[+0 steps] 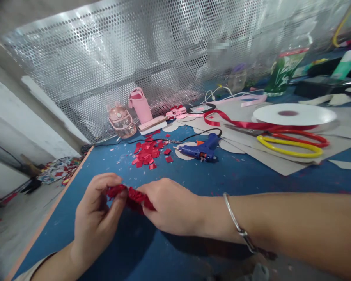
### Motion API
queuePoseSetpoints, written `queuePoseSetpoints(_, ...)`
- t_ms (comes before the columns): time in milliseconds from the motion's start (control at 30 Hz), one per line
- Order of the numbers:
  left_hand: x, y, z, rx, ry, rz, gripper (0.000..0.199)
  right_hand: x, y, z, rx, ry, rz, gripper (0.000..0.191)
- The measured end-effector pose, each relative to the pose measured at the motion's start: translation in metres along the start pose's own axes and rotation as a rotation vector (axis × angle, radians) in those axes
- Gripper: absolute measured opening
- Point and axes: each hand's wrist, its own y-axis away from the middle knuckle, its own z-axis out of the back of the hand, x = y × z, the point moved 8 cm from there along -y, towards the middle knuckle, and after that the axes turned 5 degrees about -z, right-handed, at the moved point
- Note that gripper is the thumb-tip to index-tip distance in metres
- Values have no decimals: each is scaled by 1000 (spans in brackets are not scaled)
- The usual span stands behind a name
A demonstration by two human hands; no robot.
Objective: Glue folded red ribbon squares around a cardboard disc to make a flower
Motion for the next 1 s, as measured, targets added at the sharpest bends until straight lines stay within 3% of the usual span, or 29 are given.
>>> queuePoseSetpoints(67, 12, 1, -7, 23, 54, 107, 44, -14, -3, 1, 6, -203, -185, 13)
queuePoseSetpoints(133, 31, 4, -17, 68, 152, 329, 62, -24, -4, -1, 40, -384, -314, 14)
queuePoseSetpoints(233, 52, 10, -29, 158, 253, 605, 46, -31, -5, -2, 129, -452, -365, 37)
queuePoseSetpoints(300, 59, 9, -31, 226, 233, 641, 30, -38, -5, 7, 151, -378, -361, 48)
queuePoseSetpoints(367, 68, 8, -29, 288, 183, 669, 23, -43, -8, 28, 69, -266, -304, 53)
queuePoseSetpoints(500, 93, 2, -13, 292, -28, 632, 28, -47, -15, 87, -145, -10, -188, 54)
queuePoseSetpoints(633, 114, -4, 6, 207, -242, 556, 43, -68, -17, 129, -157, 385, -192, 30)
queuePoseSetpoints(733, 112, -10, 7, 236, -335, 476, 38, -100, -13, 151, -162, 497, -205, 36)
queuePoseSetpoints(833, 98, -24, -12, 389, -370, 377, 32, -131, -6, 161, -161, 547, -209, 38)
queuePoseSetpoints(1000, 79, -50, -78, 706, -403, 262, 42, -150, 0, 151, -92, 554, -203, 46)
